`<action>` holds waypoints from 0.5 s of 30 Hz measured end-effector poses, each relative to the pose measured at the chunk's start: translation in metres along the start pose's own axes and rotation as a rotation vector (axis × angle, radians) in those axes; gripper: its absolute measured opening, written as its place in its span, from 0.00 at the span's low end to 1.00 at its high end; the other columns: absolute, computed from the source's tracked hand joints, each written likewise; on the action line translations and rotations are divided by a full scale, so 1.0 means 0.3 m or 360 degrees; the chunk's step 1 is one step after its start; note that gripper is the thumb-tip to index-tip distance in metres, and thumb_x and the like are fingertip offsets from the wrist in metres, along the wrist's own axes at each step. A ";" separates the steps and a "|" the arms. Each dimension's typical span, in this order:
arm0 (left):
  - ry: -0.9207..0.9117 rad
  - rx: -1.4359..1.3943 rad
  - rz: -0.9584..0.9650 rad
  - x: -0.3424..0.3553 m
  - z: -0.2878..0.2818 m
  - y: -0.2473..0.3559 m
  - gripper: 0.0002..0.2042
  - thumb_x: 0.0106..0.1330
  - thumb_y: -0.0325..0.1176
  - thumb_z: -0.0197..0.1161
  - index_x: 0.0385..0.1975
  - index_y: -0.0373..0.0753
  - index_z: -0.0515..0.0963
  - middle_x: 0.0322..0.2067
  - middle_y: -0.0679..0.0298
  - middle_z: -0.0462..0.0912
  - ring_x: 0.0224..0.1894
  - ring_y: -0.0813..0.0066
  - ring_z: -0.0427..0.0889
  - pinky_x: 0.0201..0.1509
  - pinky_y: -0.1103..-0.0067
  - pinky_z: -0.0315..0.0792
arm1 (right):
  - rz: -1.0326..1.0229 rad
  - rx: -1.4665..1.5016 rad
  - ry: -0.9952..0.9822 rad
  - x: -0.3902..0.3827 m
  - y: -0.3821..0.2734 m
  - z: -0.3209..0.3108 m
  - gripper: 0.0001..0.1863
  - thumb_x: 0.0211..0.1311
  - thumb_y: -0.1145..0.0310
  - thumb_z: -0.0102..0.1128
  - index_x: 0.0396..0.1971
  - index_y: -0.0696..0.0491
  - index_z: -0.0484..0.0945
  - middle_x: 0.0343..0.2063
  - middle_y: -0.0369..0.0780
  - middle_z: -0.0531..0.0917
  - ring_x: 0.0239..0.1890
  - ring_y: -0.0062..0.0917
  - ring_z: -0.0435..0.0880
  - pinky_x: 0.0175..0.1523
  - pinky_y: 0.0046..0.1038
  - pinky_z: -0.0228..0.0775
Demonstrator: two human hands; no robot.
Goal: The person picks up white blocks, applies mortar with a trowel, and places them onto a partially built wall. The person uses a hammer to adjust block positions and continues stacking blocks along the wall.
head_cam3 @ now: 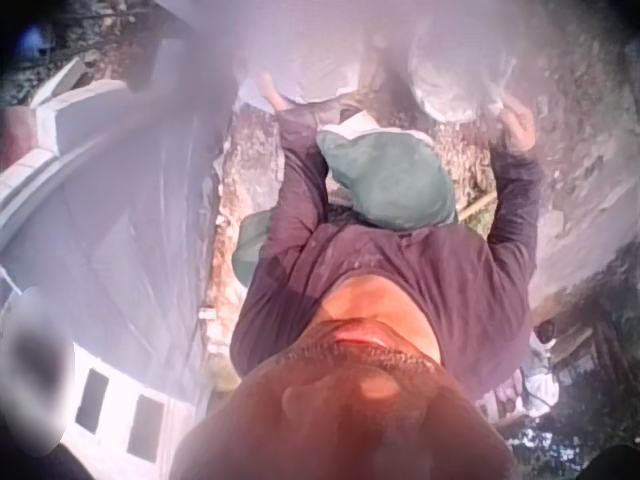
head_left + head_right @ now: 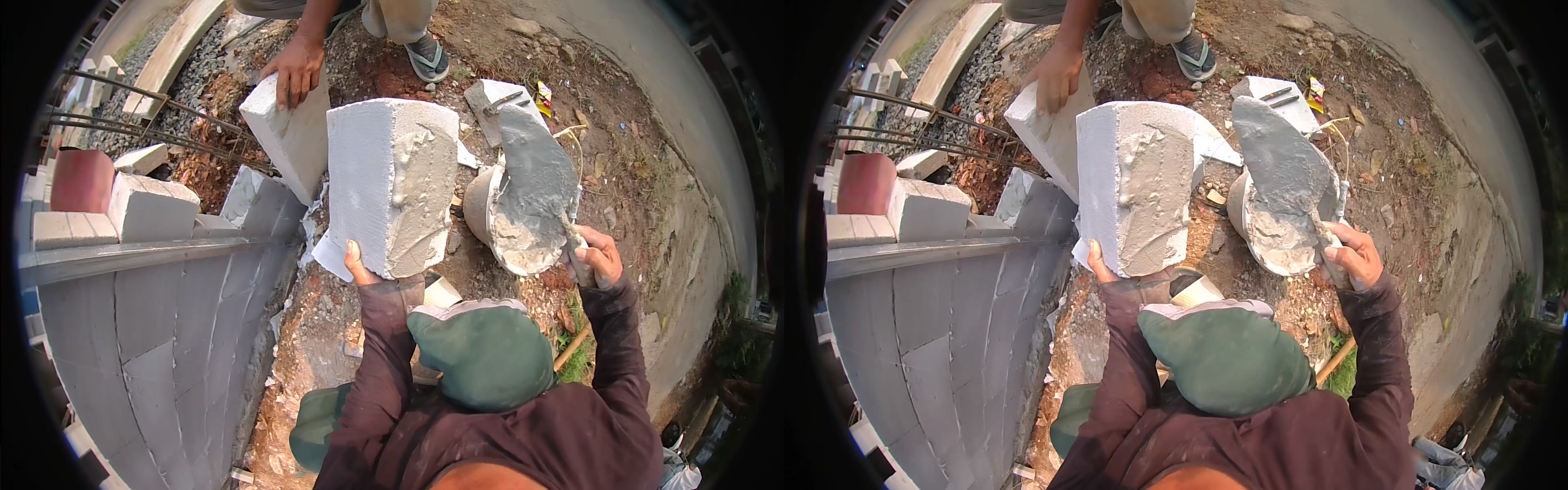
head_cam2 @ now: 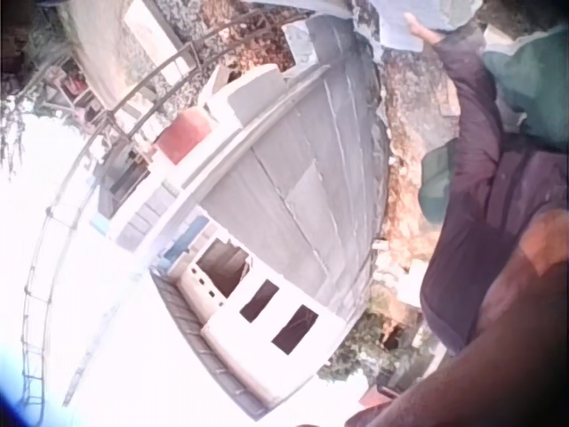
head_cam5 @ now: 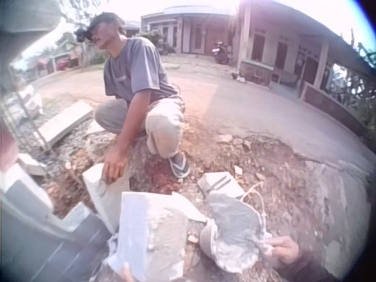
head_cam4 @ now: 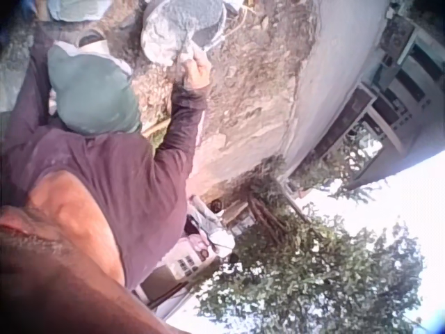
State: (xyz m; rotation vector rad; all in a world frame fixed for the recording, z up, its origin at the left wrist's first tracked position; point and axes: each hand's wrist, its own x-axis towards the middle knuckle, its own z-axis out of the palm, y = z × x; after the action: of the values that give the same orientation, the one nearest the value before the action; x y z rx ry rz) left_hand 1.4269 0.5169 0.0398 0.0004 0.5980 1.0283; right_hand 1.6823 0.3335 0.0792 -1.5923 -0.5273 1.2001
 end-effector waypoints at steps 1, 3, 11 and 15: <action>-0.0022 0.0092 0.0041 0.017 -0.057 -0.003 0.31 0.59 0.53 0.50 0.60 0.43 0.56 0.53 0.59 0.67 0.52 0.60 0.70 0.53 0.63 0.68 | -0.0159 -0.0004 -0.0044 0.024 -0.040 0.045 0.20 0.47 0.72 0.55 0.43 0.63 0.72 0.25 0.39 0.78 0.21 0.20 0.75 0.28 0.21 0.67; -0.0058 0.0258 0.0149 0.069 -0.229 -0.003 0.31 0.59 0.54 0.48 0.59 0.42 0.58 0.53 0.58 0.67 0.51 0.61 0.70 0.52 0.64 0.68 | -0.0408 -0.0380 -0.0033 0.068 -0.122 0.106 0.21 0.46 0.73 0.56 0.44 0.63 0.72 0.28 0.40 0.78 0.25 0.22 0.76 0.31 0.21 0.66; -0.0278 0.0037 0.0238 0.117 -0.394 0.055 0.38 0.50 0.48 0.54 0.60 0.36 0.54 0.51 0.49 0.69 0.48 0.54 0.74 0.50 0.61 0.72 | -0.1497 -0.1644 -0.0078 0.276 -0.166 0.253 0.26 0.40 0.75 0.64 0.45 0.56 0.73 0.32 0.44 0.76 0.34 0.35 0.78 0.37 0.28 0.70; -0.0471 0.0146 0.0319 0.150 -0.479 0.142 0.38 0.50 0.49 0.55 0.60 0.34 0.54 0.51 0.50 0.69 0.49 0.55 0.74 0.49 0.64 0.73 | -0.1623 -0.1840 0.0102 0.219 -0.133 0.153 0.27 0.38 0.75 0.66 0.46 0.53 0.73 0.34 0.43 0.76 0.34 0.35 0.78 0.37 0.30 0.71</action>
State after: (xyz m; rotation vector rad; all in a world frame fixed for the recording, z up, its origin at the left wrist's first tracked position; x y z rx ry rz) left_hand 1.3423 0.5365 -0.0906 0.2937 0.3785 1.1676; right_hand 1.6771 0.4226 0.0875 -1.7797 -1.9200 -0.0340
